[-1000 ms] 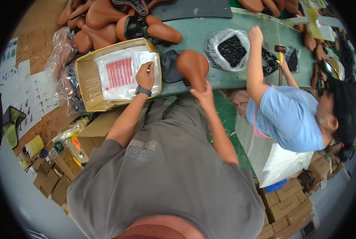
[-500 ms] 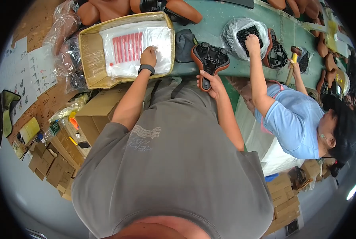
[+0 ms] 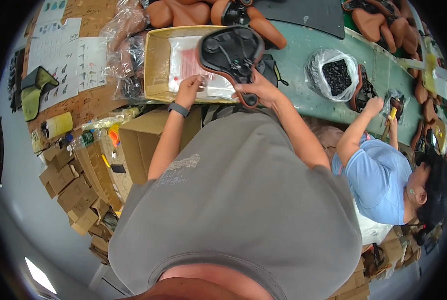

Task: Pack bicycle seats into cardboard boxes and seal them with tape.

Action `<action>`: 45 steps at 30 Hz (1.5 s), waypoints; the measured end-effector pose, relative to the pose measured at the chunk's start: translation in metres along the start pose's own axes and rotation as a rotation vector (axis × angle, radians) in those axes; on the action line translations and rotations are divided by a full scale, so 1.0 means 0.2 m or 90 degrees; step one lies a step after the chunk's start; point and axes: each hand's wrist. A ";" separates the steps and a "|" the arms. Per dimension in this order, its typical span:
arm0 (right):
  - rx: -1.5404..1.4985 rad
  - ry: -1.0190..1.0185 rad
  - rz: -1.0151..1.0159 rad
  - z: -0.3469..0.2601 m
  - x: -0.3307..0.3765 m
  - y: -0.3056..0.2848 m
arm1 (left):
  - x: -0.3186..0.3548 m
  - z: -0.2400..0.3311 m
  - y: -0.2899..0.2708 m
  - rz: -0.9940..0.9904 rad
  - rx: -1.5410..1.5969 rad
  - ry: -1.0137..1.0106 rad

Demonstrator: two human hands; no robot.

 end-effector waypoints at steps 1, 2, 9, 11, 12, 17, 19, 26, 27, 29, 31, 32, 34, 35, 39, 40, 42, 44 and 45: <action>-0.009 0.027 -0.060 -0.04 -0.07 0.04 | 0.06 0.02 0.04 -0.054 0.037 0.011; -0.046 0.092 -0.065 -0.05 -0.11 0.11 | 0.11 0.04 0.07 -0.110 0.075 0.023; -0.057 0.196 -0.016 -0.04 -0.21 0.24 | 0.48 0.20 0.19 -0.012 0.322 -0.116; -0.079 0.192 0.008 -0.08 -0.14 0.27 | 0.52 0.21 0.19 0.007 0.406 -0.129; -0.108 0.177 0.041 -0.11 -0.11 0.29 | 0.55 0.22 0.19 0.012 0.483 -0.138; -0.054 0.071 -0.019 -0.20 -0.06 0.33 | 0.55 0.40 0.14 -0.049 0.641 -0.103; -0.063 0.045 -0.007 -0.25 -0.04 0.37 | 0.53 0.45 0.13 -0.050 0.681 -0.075; -0.176 -0.131 0.050 -0.28 0.09 0.24 | 0.30 0.65 -0.28 0.093 0.891 -0.017; -0.130 -0.149 -0.005 -0.31 0.11 0.26 | 0.28 0.69 -0.31 0.051 0.800 -0.068; 0.049 -0.166 -0.035 -0.35 0.13 0.23 | 0.18 0.75 -0.23 0.085 0.493 -0.064; 0.164 -0.120 0.157 -0.26 0.11 0.14 | 0.07 0.87 -0.20 0.095 0.359 -0.012; 0.369 -0.323 0.152 -0.31 0.02 0.26 | 0.00 0.97 -0.19 0.101 0.343 0.028; 0.834 -0.313 0.317 -0.47 -0.07 0.43 | -0.07 1.18 -0.13 0.169 0.060 0.417; 0.879 -0.222 0.333 -0.45 -0.15 0.42 | -0.11 1.25 -0.14 0.085 0.037 0.500; 0.791 -0.200 0.291 -0.50 -0.47 0.41 | -0.19 1.40 -0.16 -0.186 -0.196 0.683; 0.708 -0.286 0.219 -0.40 -0.59 0.26 | -0.22 1.47 -0.20 -0.234 -0.217 0.705; 0.218 0.114 -0.001 -0.53 -0.76 0.33 | -0.34 1.53 -0.44 -0.237 -0.123 0.716; 0.119 0.045 0.022 -0.82 -0.79 0.44 | -0.42 1.57 -0.80 0.013 -0.089 0.717; 0.071 0.017 -0.047 -0.87 -0.87 0.31 | -0.38 1.57 -0.94 0.131 0.098 0.621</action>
Point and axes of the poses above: each hand's wrist, its own x-axis away from the middle knuckle, its own y-axis out of the palm, z = x × y, and after that the axes turned 3 degrees about x, right-handed
